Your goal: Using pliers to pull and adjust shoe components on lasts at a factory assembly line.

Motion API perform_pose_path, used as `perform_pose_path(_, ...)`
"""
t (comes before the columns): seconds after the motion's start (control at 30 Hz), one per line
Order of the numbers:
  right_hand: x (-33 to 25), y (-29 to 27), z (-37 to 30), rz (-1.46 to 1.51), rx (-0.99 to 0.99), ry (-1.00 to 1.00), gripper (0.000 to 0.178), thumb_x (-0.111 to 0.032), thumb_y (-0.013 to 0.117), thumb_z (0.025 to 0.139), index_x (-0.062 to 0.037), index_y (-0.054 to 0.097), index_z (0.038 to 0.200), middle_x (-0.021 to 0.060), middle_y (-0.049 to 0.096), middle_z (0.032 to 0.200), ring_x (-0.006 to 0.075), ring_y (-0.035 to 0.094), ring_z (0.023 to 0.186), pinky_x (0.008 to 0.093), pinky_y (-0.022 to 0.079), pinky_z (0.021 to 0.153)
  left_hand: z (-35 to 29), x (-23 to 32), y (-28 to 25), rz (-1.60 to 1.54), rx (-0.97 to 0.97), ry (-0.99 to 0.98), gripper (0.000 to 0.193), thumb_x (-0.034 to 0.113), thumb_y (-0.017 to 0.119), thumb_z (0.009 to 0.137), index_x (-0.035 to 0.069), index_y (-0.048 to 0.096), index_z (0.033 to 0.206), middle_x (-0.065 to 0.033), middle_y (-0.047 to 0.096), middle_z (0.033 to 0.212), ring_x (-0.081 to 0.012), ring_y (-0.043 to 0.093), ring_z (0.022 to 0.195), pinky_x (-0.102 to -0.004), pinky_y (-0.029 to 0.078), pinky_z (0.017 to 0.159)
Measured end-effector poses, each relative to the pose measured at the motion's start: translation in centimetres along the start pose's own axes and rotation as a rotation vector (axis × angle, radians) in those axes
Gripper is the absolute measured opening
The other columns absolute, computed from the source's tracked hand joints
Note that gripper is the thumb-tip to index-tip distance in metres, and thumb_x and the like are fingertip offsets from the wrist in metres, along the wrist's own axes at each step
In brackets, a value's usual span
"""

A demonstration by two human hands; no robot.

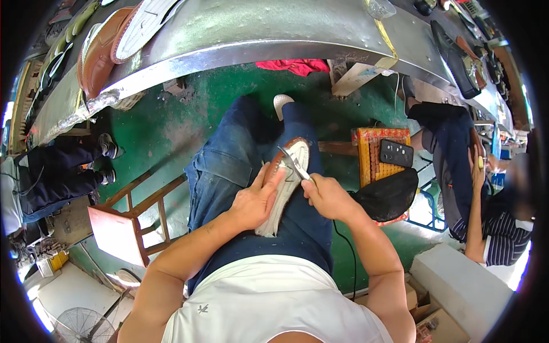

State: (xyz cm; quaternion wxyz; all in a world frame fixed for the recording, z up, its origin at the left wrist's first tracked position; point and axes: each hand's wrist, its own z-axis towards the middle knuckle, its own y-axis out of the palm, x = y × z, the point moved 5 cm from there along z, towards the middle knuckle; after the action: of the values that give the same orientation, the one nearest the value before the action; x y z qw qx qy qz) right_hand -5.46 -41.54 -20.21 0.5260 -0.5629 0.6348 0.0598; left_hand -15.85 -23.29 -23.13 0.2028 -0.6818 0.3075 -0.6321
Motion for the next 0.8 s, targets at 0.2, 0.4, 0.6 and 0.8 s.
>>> perform_pose_path(0.2, -0.7, 1.0, 0.0, -0.114, 0.022, -0.077, 0.044, -0.036, 0.043, 0.108, 0.0042, 0.058, 0.097, 0.0291, 0.066, 0.084, 0.0505, 0.063, 0.084, 0.0550, 0.049, 0.076, -0.9, -1.0, 0.7, -0.121, -0.011, -0.257, 0.075, 0.029, 0.052, 0.102, -0.005, 0.014, 0.158, -0.0337, 0.041, 0.151, -0.0480, 0.058, 0.123, -0.0483, 0.049, 0.102)
perform_pose_path(0.4, -1.9, 0.6, -0.5, -0.065, -0.070, 0.002, 0.042, -0.036, 0.045, 0.107, 0.0041, 0.059, 0.099, 0.0290, 0.067, 0.086, 0.0500, 0.064, 0.085, 0.0563, 0.049, 0.079, -1.0, -1.8, 0.5, -0.211, -0.032, -0.310, 0.078, 0.033, 0.055, 0.101, -0.004, 0.017, 0.158, -0.0327, 0.043, 0.150, -0.0467, 0.054, 0.130, -0.0466, 0.045, 0.108)
perform_pose_path(0.6, -2.7, 2.3, -3.5, -0.134, 0.117, -0.169, 0.038, -0.036, 0.050, 0.105, 0.0005, 0.060, 0.100, 0.0282, 0.066, 0.084, 0.0490, 0.064, 0.087, 0.0562, 0.049, 0.078, -1.1, -1.1, 0.3, -0.263, -0.076, -0.336, 0.082, 0.036, 0.060, 0.099, 0.001, 0.017, 0.160, -0.0301, 0.042, 0.153, -0.0438, 0.049, 0.136, -0.0423, 0.041, 0.113)
perform_pose_path(0.8, 0.0, 2.3, -7.7, 0.180, -0.170, 0.235, 0.032, -0.031, 0.056, 0.102, 0.0008, 0.060, 0.100, 0.0239, 0.068, 0.080, 0.0496, 0.064, 0.081, 0.0528, 0.051, 0.076, -0.5, -2.6, -0.3, -0.617, -0.195, -0.340, 0.087, 0.027, 0.069, 0.096, 0.007, 0.016, 0.162, -0.0231, 0.045, 0.154, -0.0323, 0.047, 0.141, -0.0361, 0.036, 0.118)
